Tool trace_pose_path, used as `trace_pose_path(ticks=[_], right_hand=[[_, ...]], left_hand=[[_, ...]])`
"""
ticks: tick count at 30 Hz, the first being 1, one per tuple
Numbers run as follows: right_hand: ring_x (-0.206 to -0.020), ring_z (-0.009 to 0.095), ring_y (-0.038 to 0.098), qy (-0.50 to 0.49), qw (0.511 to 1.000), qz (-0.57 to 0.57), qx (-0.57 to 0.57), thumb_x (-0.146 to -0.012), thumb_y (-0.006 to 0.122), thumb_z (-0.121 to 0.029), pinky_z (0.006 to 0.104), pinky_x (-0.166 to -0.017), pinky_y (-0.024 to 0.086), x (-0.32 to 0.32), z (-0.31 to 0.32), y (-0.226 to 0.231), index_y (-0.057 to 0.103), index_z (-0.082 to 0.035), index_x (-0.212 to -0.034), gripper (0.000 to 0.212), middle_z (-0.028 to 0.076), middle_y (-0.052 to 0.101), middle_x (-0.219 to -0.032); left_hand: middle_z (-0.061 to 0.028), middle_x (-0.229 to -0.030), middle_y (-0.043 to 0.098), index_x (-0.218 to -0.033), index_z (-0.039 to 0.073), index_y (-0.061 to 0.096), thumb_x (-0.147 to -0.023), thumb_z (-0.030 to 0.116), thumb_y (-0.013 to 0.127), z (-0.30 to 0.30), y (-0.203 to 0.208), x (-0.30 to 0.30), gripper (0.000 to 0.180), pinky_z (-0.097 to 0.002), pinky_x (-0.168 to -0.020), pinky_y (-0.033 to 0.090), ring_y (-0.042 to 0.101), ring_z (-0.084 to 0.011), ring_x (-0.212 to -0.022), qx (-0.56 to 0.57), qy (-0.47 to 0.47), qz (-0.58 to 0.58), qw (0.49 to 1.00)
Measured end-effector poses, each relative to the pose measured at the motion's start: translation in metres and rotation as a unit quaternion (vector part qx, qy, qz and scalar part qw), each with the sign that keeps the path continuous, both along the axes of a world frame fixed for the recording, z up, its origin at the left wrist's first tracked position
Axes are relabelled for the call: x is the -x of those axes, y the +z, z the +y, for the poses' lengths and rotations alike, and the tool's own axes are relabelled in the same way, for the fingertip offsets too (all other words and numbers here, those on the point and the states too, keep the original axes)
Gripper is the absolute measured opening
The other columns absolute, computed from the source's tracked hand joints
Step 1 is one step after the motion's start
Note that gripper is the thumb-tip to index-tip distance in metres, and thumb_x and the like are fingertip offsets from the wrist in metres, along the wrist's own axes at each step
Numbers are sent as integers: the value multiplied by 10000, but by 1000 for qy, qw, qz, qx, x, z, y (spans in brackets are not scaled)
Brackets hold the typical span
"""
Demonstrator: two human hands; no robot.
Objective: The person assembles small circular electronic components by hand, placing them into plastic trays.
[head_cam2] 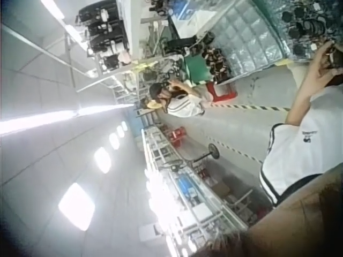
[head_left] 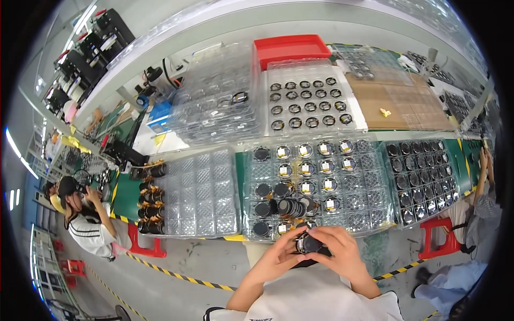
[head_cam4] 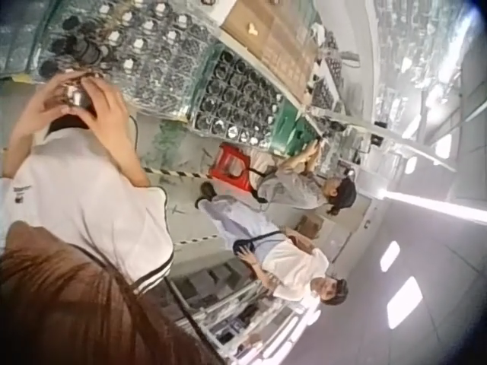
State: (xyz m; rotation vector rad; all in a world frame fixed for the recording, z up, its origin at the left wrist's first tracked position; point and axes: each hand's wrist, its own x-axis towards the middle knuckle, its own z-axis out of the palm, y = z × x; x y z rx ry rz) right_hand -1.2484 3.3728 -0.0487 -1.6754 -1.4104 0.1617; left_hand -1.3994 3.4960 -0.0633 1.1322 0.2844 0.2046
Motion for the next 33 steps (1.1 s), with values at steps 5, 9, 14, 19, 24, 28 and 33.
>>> trace_pose_path(ticks=[5,9,14,19,24,28,33], right_hand=[[-887,264,612,13,998,34,-42,-606,816,-203,345,-768,479,0,-1,-6,607,-37,-1062,528,114,633,-1050],[-927,271,619,26,992,90,-86,-593,829,-220,352,-790,475,0,0,-14,585,-28,-1083,580,151,637,-1063],[-920,272,620,24,989,110,-91,-587,833,-224,357,-790,477,2,1,-14,586,-37,-1084,586,142,639,-1066],[-947,253,597,9,996,-72,-61,-607,812,-225,345,-793,485,9,11,-17,574,-70,-1127,592,54,632,-1033],[-1045,265,547,-1,997,-78,-27,-636,799,-289,363,-837,481,13,19,-15,549,-94,-1175,625,90,502,-1254],[-1024,279,556,-24,997,-64,-37,-668,797,-268,363,-839,487,4,18,-21,523,-80,-1193,622,136,457,-1242],[-1079,314,534,-34,999,-16,-16,-704,747,-101,390,-879,464,-1,9,-25,515,-43,-1176,530,160,409,-1258]], left_hand=[[-120,-1345,385,-1398,48,252,-842,-134,477,2,-2,5,627,-306,-935,422,455,-206,-1185,25,-12,-41,999],[-135,-1359,363,-1396,39,252,-848,-132,466,1,3,5,612,-320,-937,428,450,-220,-1196,51,-14,-73,996],[-127,-1344,378,-1396,40,251,-861,-114,464,2,2,5,596,-315,-940,420,451,-206,-1190,54,-14,-67,996],[-106,-1296,422,-1367,32,292,-900,-49,459,-5,-6,-1,503,-283,-916,424,465,-172,-1162,47,43,-73,995],[-109,-1232,452,-1279,11,398,-911,-4,460,14,-16,-15,373,-374,-859,520,513,-213,-1088,-38,113,-14,993],[-111,-1100,473,-1256,18,437,-925,69,473,76,-18,-35,336,-343,-796,550,607,-252,-958,-175,258,8,950],[-66,-719,578,-1092,63,572,-809,94,637,156,-54,-69,292,-337,-608,468,576,-185,-678,-548,365,147,738]])
